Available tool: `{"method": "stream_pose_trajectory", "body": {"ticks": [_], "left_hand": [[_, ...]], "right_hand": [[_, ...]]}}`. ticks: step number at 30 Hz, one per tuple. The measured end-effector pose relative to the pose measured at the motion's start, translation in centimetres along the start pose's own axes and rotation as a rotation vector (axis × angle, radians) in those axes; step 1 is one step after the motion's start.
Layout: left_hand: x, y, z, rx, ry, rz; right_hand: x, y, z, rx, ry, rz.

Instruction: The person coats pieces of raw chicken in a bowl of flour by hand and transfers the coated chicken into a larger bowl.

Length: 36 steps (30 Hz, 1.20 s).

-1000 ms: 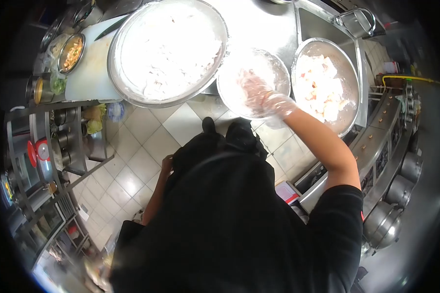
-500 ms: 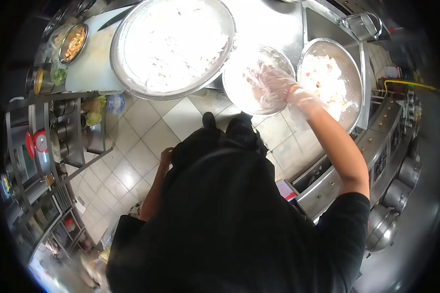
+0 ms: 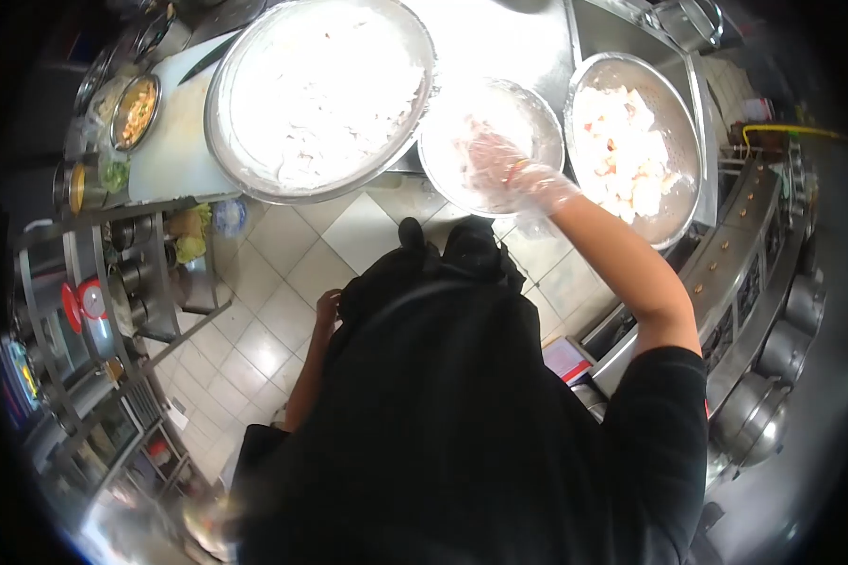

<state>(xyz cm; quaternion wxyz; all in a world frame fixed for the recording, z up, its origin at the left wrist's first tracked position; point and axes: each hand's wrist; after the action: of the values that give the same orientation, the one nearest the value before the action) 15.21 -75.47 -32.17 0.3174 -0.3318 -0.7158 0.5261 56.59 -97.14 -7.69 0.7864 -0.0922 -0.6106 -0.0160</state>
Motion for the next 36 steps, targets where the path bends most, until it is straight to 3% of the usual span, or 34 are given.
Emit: {"method": "stream_pose_trajectory", "body": {"ticks": [3,5,9,11,12,13,14,17,18,19,20,22,23,25,26,28,29,33,36], "left_hand": [[0.0,0.7,0.4,-0.047,0.019,0.074],[0.4,2.3,1.3,-0.086,0.025,0.078],[0.0,1.3,-0.2,-0.102,0.081,0.006],[0.3,0.2,0.1,-0.063,0.03,-0.01],[0.3,-0.2,0.0,-0.039,0.05,-0.005],[0.5,0.0,0.2,-0.017,0.076,0.004],[0.8,0.2,0.5,-0.017,0.083,0.003],[1.4,0.8,1.6,-0.223,0.268,0.005],[1.6,1.1,1.8,-0.245,0.247,0.014],[1.6,1.0,1.5,-0.257,0.239,0.018],[1.6,0.7,0.9,-0.27,0.231,0.023],[1.3,0.1,-0.6,-0.002,0.04,0.044],[1.0,-0.6,-1.6,-0.003,0.037,0.045],[0.5,-1.7,-2.4,-0.031,0.003,0.001],[0.4,-1.6,-2.2,-0.021,-0.015,-0.005],[0.3,-1.4,-1.8,-0.069,-0.041,0.042],[0.3,-0.6,-1.1,-0.061,-0.041,0.025],[0.4,0.5,1.1,-0.288,0.181,0.022],[-0.3,-1.7,-0.1,-0.192,0.237,-0.055]], "right_hand": [[-0.5,0.8,0.6,-0.1,0.152,-0.053],[-0.7,1.5,-0.2,-0.197,0.031,0.375],[0.6,-1.4,-0.4,-0.06,-0.316,0.214],[4.2,-2.5,1.7,0.022,-0.119,0.183],[3.1,-2.9,0.8,0.029,-0.114,0.183],[3.1,-2.5,0.6,0.05,-0.168,0.038],[3.5,-2.6,0.3,0.023,-0.139,0.08],[2.8,-1.8,0.3,-0.025,-0.071,0.078],[1.6,-1.6,-0.1,-0.034,-0.031,0.038],[-2.6,-1.2,-2.0,-0.009,0.018,-0.154],[-1.4,-0.9,-1.6,-0.015,0.018,-0.161],[1.4,-0.4,-1.1,-0.258,0.165,0.207],[2.3,-0.5,-1.4,-0.257,0.163,0.208],[3.5,-0.9,-2.3,-0.448,0.426,-0.052],[4.0,-1.3,-2.5,-0.431,0.428,-0.037],[4.5,-2.6,-2.5,0.224,-0.035,-0.041],[3.9,-2.7,-2.1,0.082,0.007,-0.006],[2.3,-1.0,-0.6,0.057,-0.059,0.128],[-3.7,-0.2,-1.4,0.08,0.012,0.004]]}}
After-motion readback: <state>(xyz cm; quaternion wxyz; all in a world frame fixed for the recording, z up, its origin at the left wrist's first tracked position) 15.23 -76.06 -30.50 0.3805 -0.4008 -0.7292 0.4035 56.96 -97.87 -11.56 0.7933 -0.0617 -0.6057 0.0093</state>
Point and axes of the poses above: each hand's wrist, its own y-axis towards the middle knuckle, its own x-axis out of the back of the hand, z = x × y, and after that the axes turned 14 degrees about x, right-handed
